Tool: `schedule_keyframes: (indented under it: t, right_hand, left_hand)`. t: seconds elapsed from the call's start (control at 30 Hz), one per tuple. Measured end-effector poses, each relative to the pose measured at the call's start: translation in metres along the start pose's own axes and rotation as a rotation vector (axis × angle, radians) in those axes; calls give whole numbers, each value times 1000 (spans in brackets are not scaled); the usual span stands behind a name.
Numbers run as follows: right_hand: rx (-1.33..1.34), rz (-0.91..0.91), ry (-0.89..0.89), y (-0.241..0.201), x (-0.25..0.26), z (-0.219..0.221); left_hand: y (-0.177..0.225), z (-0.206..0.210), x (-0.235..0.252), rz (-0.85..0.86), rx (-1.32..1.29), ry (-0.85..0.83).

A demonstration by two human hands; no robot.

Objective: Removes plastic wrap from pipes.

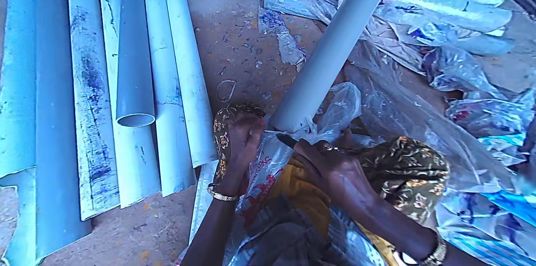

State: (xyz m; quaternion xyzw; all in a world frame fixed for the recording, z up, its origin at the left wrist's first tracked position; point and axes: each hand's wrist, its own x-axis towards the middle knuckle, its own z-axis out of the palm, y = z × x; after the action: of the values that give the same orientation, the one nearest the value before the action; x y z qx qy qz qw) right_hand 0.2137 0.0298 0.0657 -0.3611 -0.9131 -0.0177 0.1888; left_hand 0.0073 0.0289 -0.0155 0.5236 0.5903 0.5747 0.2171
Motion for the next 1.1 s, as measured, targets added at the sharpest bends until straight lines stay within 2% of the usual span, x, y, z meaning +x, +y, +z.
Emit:
schedule_keyframes:
  t: [0.1,0.2,0.27,0.33,0.4,0.53,0.6,0.77,0.87,1.0,1.1]
  right_hand:
    - [142,87,-13,17,-19,-27]
    - [557,396,-11,39,-34,-54]
    - [847,544,7,44,-35,-58]
    - [958,558,10,43,-35,-49]
    - [864,421,-13,36,-31,-38]
    - [250,35,25,13,-16,-18]
    - [64,-91,57,2,-8,-13]
    - [7,-189,61,-10,5,-12]
    - [221,-31,19,-7,6,-18]
    - [858,467,-107,24,8,-30]
    - [1076,773,-139,55,14,-26]
  left_hand:
    - [0,-21,7,-11,-3,-272]
    - [3,-34,15,-136,6,-415]
    - [-1,-31,16,-154,14,-391]
    - [-4,-21,9,-66,77,-256]
    - [0,-13,3,33,168,-121]
    - [2,-12,-1,113,197,-19]
    - [1,-13,0,149,178,24]
    - [0,-9,-1,222,219,114]
    - [-1,-6,-3,229,198,131]
    - [4,-7,-2,84,-19,24]
    - [9,-14,4,9,-147,-90]
